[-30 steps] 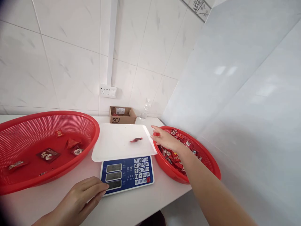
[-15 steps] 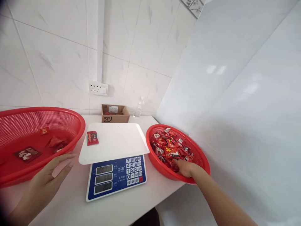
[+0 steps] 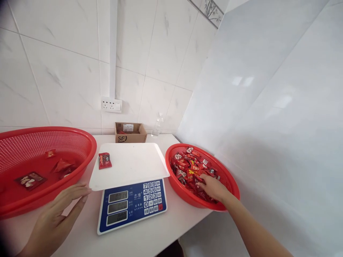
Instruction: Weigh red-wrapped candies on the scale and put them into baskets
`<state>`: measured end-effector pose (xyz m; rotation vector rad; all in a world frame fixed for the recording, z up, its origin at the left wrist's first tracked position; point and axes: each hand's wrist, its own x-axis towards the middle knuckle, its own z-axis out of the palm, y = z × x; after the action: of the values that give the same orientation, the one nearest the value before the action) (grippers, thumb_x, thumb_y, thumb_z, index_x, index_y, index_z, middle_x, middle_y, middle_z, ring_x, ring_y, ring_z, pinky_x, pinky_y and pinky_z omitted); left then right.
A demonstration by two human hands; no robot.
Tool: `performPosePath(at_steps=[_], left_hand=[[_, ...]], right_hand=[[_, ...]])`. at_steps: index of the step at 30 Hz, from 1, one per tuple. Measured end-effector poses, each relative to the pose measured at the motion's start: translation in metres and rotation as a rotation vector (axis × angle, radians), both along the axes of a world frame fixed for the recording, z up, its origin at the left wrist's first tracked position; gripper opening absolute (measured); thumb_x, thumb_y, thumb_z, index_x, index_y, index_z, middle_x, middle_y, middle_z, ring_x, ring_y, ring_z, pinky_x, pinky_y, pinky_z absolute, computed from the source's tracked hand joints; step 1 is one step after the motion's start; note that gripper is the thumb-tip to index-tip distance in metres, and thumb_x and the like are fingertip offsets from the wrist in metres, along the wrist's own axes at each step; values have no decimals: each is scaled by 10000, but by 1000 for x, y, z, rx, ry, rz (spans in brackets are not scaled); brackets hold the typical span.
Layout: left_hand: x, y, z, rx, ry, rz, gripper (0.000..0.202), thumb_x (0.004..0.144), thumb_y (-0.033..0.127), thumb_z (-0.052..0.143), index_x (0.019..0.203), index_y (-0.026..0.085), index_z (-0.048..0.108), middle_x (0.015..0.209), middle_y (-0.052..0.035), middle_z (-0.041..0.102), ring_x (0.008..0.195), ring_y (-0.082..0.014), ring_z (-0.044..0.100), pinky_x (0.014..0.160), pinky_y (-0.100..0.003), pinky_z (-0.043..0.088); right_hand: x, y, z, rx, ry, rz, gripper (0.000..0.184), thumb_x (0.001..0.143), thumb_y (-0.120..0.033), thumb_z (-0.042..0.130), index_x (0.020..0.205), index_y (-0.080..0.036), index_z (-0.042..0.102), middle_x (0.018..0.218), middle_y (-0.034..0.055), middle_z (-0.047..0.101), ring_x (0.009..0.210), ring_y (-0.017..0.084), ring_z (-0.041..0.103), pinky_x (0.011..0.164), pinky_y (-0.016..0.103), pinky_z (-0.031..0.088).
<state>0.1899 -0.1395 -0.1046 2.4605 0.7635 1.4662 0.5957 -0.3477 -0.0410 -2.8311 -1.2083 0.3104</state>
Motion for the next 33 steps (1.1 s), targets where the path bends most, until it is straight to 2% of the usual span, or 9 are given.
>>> performPosePath(at_steps=[6,11,15,19,22,25,27,29,33], left_hand=[[1,-2,-1,41,-38,-41,155,851,298,507,882,220,638,924,-42,699,908,-180,651,771,-250,541],[2,-5,-1,57,-44,-92,143,832,169,522,919,225,622,918,-21,686,948,-156,625,852,-249,509],[2,-10,1,24,-28,-127,182,827,101,503,928,212,607,918,-29,678,973,-154,606,871,-263,500],[2,-14,4,11,-28,-158,195,825,79,494,925,204,604,892,-33,678,963,-159,605,861,-274,505],[2,-16,5,-3,-32,-173,204,823,70,491,934,203,600,899,-39,674,973,-162,599,856,-279,507],[2,-17,4,-27,-33,-188,212,823,70,489,945,207,595,907,-41,672,981,-164,597,854,-283,510],[3,-17,4,-39,-27,-200,206,824,71,491,940,210,590,902,-38,672,974,-162,599,854,-284,510],[4,-18,3,-47,-15,-209,204,825,70,491,939,209,586,906,-40,672,971,-162,599,855,-286,510],[4,-19,1,-43,-2,-217,209,824,66,487,948,205,582,910,-48,670,972,-168,597,850,-292,513]], right_hand=[[2,8,12,164,-137,-94,362,826,-496,396,920,-199,579,959,109,673,903,272,610,720,330,433],[-19,44,29,395,-69,-135,464,807,-576,361,914,-203,614,1015,104,669,966,273,597,783,338,434],[-54,96,37,535,17,8,465,806,-561,378,956,-194,620,1019,96,672,949,252,599,777,328,433],[-100,141,34,475,101,206,406,820,-544,369,738,-205,578,758,52,672,740,205,605,646,290,419],[-121,160,25,452,139,270,327,827,-474,388,664,-216,505,654,3,622,639,163,579,602,265,399],[-125,167,16,436,150,280,258,816,-424,421,670,-222,490,623,-18,599,592,150,566,569,258,390],[-123,168,11,451,125,294,210,810,-392,439,724,-224,531,699,-7,633,669,161,591,605,265,409],[-120,167,9,476,120,306,182,803,-351,454,845,-225,578,869,17,666,789,170,610,683,276,439],[-116,160,9,497,138,288,343,790,-290,476,1113,-212,561,1199,67,576,873,157,621,810,295,463]])
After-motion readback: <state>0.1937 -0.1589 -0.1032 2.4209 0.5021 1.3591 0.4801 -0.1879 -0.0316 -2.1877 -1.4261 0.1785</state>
